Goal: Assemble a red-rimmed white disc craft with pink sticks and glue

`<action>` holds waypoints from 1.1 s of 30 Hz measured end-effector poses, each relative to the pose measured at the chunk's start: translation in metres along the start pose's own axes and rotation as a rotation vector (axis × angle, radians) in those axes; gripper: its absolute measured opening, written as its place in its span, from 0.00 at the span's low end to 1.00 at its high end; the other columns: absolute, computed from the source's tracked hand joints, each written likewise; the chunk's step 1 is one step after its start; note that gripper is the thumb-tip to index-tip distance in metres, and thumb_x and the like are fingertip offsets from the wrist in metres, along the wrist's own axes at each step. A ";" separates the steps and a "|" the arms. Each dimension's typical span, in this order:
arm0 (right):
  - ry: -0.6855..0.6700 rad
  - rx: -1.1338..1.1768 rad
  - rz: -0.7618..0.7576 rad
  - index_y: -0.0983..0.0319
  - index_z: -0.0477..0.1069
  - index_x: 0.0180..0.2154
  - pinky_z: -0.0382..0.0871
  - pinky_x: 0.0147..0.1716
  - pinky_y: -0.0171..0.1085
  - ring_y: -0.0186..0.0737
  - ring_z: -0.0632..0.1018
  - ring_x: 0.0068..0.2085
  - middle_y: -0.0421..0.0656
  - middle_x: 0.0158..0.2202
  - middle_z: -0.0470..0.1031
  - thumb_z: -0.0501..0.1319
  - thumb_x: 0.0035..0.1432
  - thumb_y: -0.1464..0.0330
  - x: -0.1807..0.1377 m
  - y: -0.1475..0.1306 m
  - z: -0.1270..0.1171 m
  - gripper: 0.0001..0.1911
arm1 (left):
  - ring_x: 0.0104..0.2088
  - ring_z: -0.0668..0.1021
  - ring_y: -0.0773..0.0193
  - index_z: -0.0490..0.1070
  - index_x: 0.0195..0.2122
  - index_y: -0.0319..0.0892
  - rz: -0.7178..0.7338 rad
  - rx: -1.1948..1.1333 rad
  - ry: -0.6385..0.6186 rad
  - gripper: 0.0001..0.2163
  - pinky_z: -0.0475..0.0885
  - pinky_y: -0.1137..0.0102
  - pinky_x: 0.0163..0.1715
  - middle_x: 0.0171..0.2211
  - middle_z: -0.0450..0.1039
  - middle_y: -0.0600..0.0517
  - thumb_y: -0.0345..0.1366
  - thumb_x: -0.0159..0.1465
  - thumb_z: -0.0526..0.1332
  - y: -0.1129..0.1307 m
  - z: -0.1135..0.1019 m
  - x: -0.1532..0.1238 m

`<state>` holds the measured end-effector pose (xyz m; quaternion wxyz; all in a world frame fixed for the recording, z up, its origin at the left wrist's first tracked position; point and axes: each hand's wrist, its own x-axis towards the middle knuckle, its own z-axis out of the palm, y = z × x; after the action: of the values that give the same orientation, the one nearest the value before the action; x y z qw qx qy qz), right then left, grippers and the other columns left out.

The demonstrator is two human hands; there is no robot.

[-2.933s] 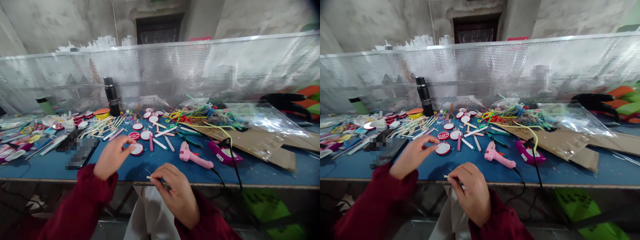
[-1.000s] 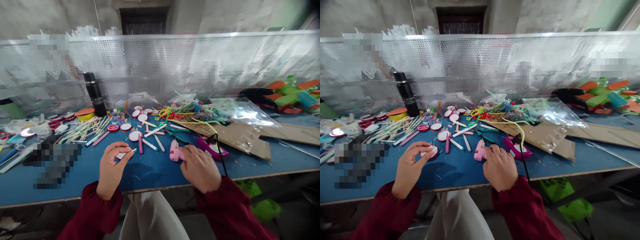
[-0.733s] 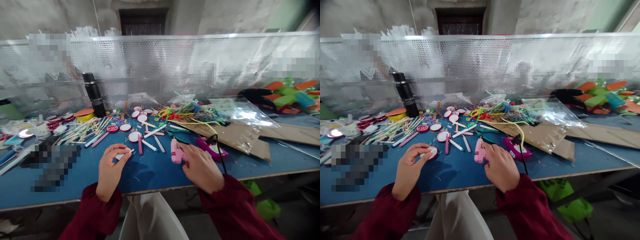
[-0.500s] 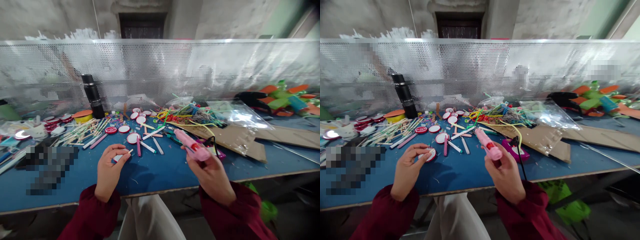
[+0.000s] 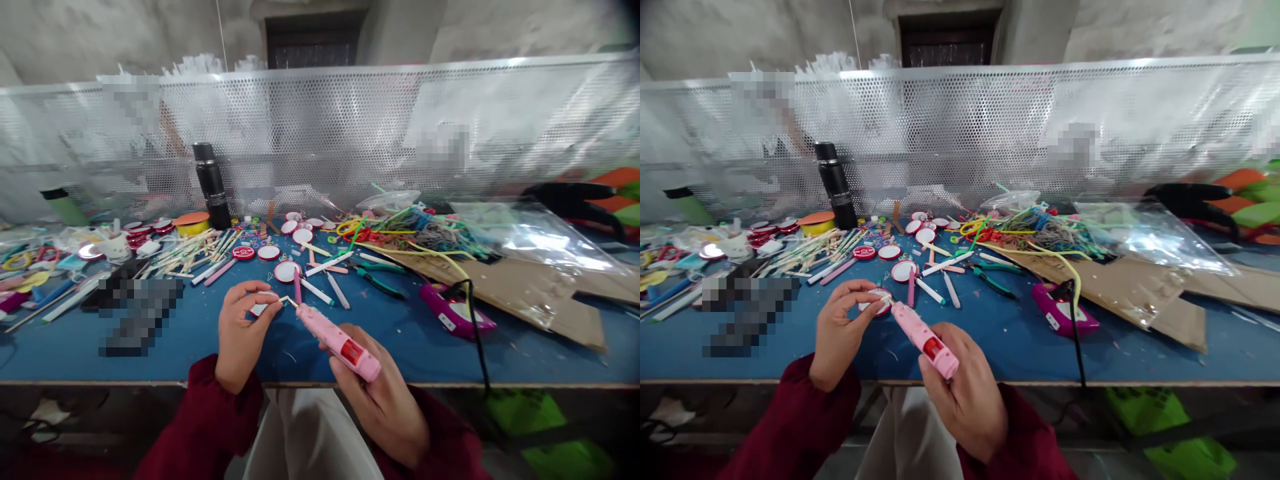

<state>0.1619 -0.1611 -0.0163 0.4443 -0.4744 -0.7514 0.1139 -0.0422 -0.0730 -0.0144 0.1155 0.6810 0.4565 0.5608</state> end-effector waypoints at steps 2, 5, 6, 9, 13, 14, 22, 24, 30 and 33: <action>0.010 -0.059 -0.039 0.60 0.67 0.44 0.69 0.42 0.39 0.40 0.75 0.41 0.45 0.40 0.73 0.52 0.65 0.69 0.000 0.002 0.002 0.08 | 0.44 0.76 0.60 0.79 0.32 0.46 0.005 0.008 0.009 0.04 0.70 0.63 0.48 0.41 0.75 0.50 0.38 0.59 0.66 0.000 0.000 -0.001; 0.020 -0.081 -0.053 0.60 0.67 0.42 0.69 0.40 0.39 0.40 0.74 0.39 0.45 0.37 0.73 0.52 0.65 0.70 0.000 0.005 0.006 0.07 | 0.44 0.76 0.60 0.79 0.32 0.46 0.000 0.012 0.018 0.04 0.70 0.62 0.48 0.41 0.75 0.50 0.38 0.59 0.66 0.001 -0.001 -0.003; 0.023 -0.079 -0.051 0.59 0.67 0.41 0.69 0.40 0.39 0.40 0.74 0.39 0.44 0.37 0.73 0.51 0.65 0.70 0.001 0.005 0.007 0.06 | 0.44 0.76 0.60 0.79 0.32 0.46 -0.001 0.012 0.020 0.04 0.70 0.62 0.48 0.41 0.74 0.50 0.38 0.59 0.66 0.001 -0.001 -0.003; 0.047 -0.091 -0.055 0.59 0.66 0.40 0.69 0.38 0.38 0.40 0.74 0.38 0.44 0.35 0.72 0.53 0.65 0.70 0.002 0.007 0.012 0.05 | 0.45 0.76 0.59 0.79 0.32 0.47 0.001 0.016 0.019 0.04 0.70 0.62 0.48 0.41 0.75 0.50 0.39 0.59 0.66 0.000 -0.001 -0.003; 0.106 -0.123 -0.049 0.59 0.66 0.41 0.70 0.37 0.37 0.39 0.75 0.36 0.42 0.35 0.72 0.57 0.63 0.70 0.001 0.011 0.019 0.04 | 0.45 0.75 0.59 0.79 0.32 0.47 0.004 0.026 0.015 0.04 0.69 0.62 0.49 0.42 0.75 0.50 0.38 0.59 0.66 0.001 -0.001 -0.003; 0.113 -0.121 -0.034 0.59 0.67 0.41 0.70 0.37 0.37 0.38 0.75 0.36 0.42 0.34 0.72 0.57 0.63 0.70 0.000 0.012 0.020 0.04 | 0.45 0.75 0.59 0.79 0.31 0.47 0.004 0.028 0.014 0.04 0.69 0.62 0.49 0.42 0.75 0.50 0.38 0.59 0.66 0.001 -0.001 -0.003; 0.086 -0.111 -0.044 0.58 0.70 0.41 0.71 0.41 0.38 0.41 0.77 0.40 0.44 0.37 0.74 0.55 0.65 0.69 0.002 0.010 0.014 0.06 | 0.45 0.75 0.59 0.79 0.31 0.46 0.011 0.038 0.018 0.04 0.69 0.61 0.49 0.42 0.75 0.50 0.39 0.59 0.66 0.001 0.000 -0.004; 0.094 -0.119 -0.036 0.59 0.70 0.42 0.72 0.41 0.39 0.41 0.77 0.41 0.45 0.38 0.75 0.54 0.65 0.69 0.000 0.010 0.013 0.07 | 0.46 0.75 0.59 0.79 0.31 0.46 0.011 0.039 0.012 0.04 0.69 0.61 0.49 0.42 0.75 0.50 0.39 0.59 0.66 0.001 0.000 -0.004; 0.113 -0.148 0.008 0.59 0.62 0.56 0.73 0.48 0.42 0.46 0.76 0.51 0.49 0.50 0.74 0.54 0.65 0.65 -0.010 0.009 0.009 0.18 | 0.45 0.75 0.59 0.79 0.31 0.47 0.010 0.047 0.009 0.04 0.69 0.61 0.49 0.42 0.75 0.50 0.39 0.59 0.65 0.000 0.000 -0.004; 0.070 -0.055 0.000 0.57 0.63 0.55 0.73 0.46 0.40 0.44 0.77 0.48 0.47 0.48 0.74 0.54 0.65 0.64 -0.006 0.005 0.001 0.17 | 0.46 0.75 0.58 0.79 0.31 0.47 0.009 0.065 0.011 0.04 0.69 0.60 0.49 0.42 0.75 0.50 0.39 0.59 0.65 -0.002 0.001 -0.004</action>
<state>0.1648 -0.1630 -0.0235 0.4570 -0.4900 -0.7383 0.0765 -0.0425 -0.0749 -0.0187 0.0882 0.6833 0.4720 0.5500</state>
